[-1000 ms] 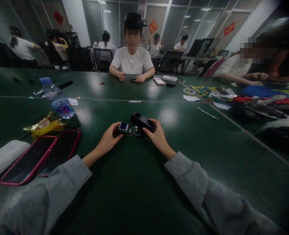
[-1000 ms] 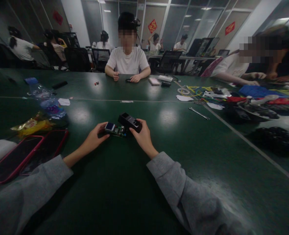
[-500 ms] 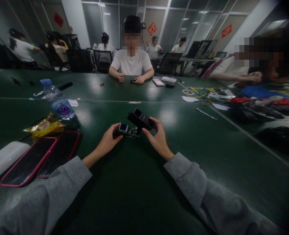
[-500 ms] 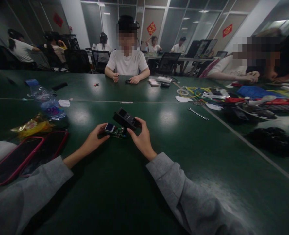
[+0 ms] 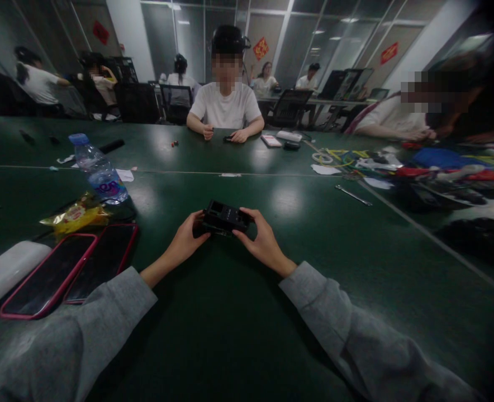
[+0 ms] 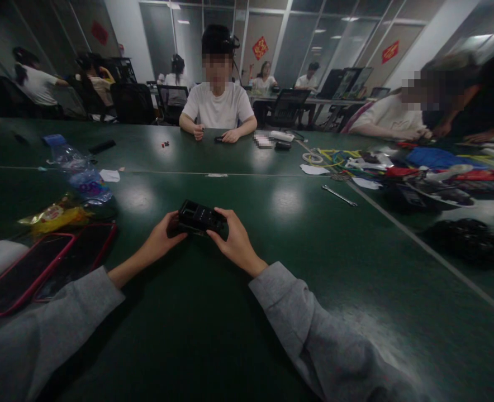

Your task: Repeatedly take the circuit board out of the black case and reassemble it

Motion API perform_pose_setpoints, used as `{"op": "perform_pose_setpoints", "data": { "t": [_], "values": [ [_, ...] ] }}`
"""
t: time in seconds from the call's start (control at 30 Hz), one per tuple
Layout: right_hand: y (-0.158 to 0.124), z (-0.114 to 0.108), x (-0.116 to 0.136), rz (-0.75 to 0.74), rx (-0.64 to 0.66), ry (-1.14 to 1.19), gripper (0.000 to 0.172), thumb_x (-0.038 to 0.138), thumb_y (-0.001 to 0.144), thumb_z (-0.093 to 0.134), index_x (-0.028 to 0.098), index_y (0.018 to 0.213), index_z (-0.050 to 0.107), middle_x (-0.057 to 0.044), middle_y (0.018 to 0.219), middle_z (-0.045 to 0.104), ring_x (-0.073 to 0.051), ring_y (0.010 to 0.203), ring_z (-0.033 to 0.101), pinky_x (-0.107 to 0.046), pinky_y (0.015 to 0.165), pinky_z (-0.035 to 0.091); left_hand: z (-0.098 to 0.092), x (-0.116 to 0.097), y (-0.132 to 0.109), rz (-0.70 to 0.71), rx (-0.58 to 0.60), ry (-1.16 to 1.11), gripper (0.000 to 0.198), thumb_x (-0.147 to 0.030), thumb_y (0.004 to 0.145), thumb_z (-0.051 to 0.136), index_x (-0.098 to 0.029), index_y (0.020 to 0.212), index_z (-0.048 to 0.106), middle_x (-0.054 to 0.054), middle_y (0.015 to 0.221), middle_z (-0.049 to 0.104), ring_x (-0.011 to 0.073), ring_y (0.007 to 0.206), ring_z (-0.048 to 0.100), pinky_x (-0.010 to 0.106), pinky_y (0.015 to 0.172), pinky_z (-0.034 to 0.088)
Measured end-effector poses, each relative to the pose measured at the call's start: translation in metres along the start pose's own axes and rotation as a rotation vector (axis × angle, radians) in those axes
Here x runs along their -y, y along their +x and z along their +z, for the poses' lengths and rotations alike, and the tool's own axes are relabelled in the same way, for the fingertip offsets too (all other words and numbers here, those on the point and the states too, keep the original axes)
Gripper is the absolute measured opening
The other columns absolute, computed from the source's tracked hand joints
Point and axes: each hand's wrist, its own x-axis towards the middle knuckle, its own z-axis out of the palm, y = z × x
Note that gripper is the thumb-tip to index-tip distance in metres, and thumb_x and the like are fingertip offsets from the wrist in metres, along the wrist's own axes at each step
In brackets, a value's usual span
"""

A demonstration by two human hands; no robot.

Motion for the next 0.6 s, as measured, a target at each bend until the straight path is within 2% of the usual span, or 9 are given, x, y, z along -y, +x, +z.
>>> {"op": "perform_pose_setpoints", "data": {
  "t": [0.4,0.6],
  "values": [
    [0.002,0.0024,-0.008,0.056,0.177,0.018,0.053,0.025,0.082,0.068,0.023,0.128,0.042,-0.01,0.121,0.057,-0.026,0.111,0.059,-0.049,0.096,0.05,-0.0004,-0.0028,-0.0016,-0.001,0.005,0.013,0.074,-0.027,0.076,0.071,-0.02,0.139,0.034,0.014,0.136,0.05,0.0275,0.122,0.052,0.05,0.105,0.04],
    [0.0023,0.0018,-0.0096,0.045,0.229,0.007,0.054,0.024,0.081,0.069,0.023,0.127,0.042,-0.009,0.121,0.057,-0.025,0.112,0.058,-0.048,0.097,0.049,0.0003,-0.0048,-0.0034,-0.015,-0.012,0.048,0.083,-0.041,0.073,0.075,-0.023,0.141,0.031,0.015,0.144,0.039,0.0297,0.122,0.051,0.051,0.103,0.042]
  ]
}}
